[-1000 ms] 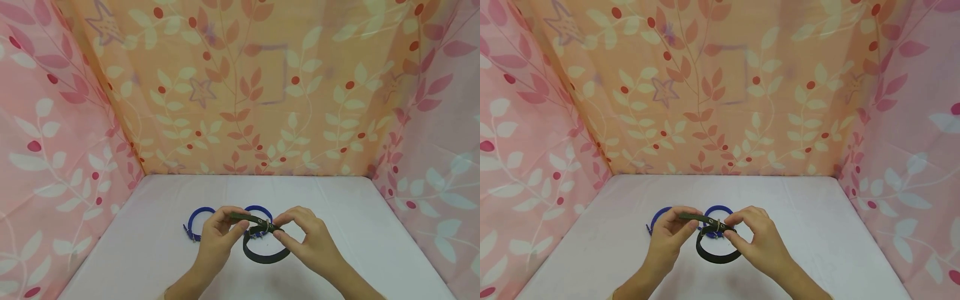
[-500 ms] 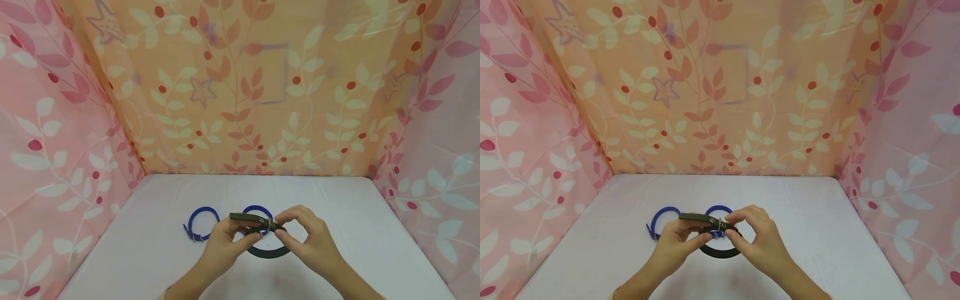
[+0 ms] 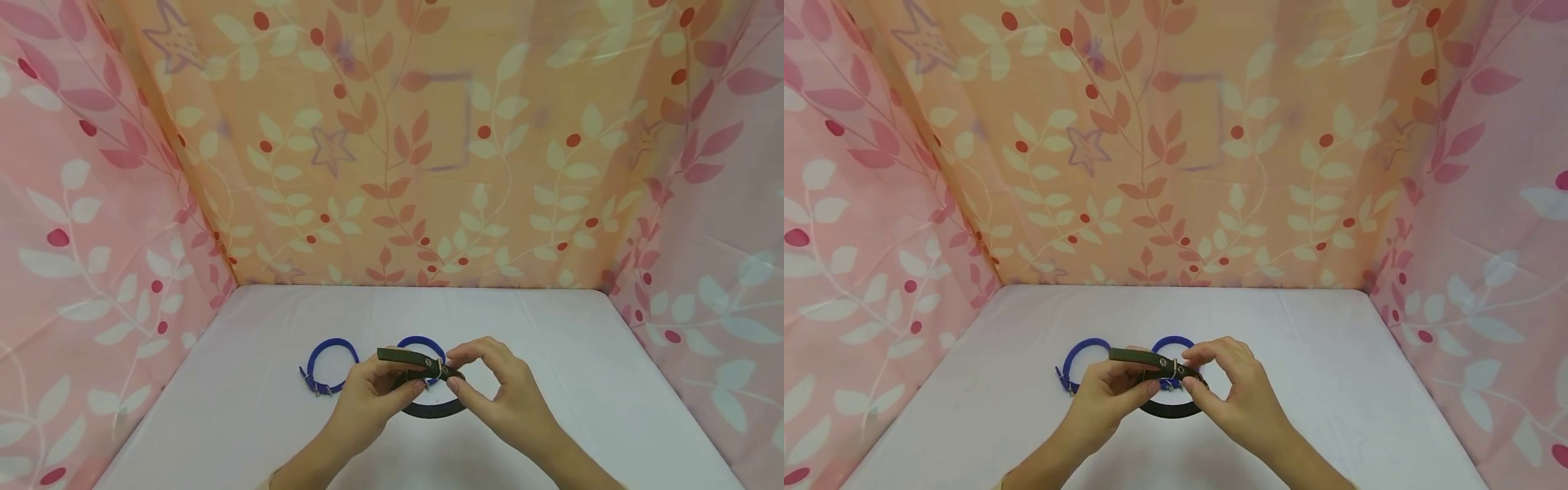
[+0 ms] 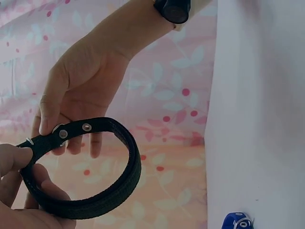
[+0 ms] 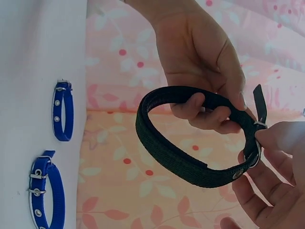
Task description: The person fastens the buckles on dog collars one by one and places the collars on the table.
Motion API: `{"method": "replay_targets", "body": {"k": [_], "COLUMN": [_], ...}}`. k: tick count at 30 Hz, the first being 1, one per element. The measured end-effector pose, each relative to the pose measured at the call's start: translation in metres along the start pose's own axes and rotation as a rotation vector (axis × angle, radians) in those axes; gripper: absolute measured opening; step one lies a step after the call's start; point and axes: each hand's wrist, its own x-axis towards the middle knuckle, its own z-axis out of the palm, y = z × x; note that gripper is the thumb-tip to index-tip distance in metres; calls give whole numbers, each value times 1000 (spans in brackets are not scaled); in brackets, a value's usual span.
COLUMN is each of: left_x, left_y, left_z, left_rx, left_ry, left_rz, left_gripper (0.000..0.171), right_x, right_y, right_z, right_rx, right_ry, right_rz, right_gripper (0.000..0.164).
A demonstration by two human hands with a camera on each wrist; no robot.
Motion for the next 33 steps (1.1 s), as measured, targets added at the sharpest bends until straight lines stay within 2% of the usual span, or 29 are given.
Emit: {"method": "replay_targets", "body": {"k": [2,8,11,15,20,24,29,33], "left_x": [0,0,0,-1,-3,-3,-3,-3], "left_y": [-2,-2,0,0,-1,-1,0,3], "left_z": [0,1,2,2,4,6,6,6], "left_rx": [-14,-1,9,45,180,259,266,200], "left_ry": [-3,16,31,36,16,0,-6,16], "left_rz": [-5,-8,-15,-4,28,22,8,-53], "left_gripper": [27,24,23,21,18,18,18,21], "right_x": [0,2,4,4,1,2,2,0], "right_y": [1,5,5,4,4,4,2,0], "right_z": [1,5,5,6,7,8,9,6], "right_rx": [-11,-17,-23,-45,-66,-47,-24,-60], "right_ry": [-1,38,48,40,36,56,52,-6], "right_rz": [-24,-181,-206,-211,-189,-208,-206,-115], "right_gripper": [43,48,49,47,40,39,43,43]}}
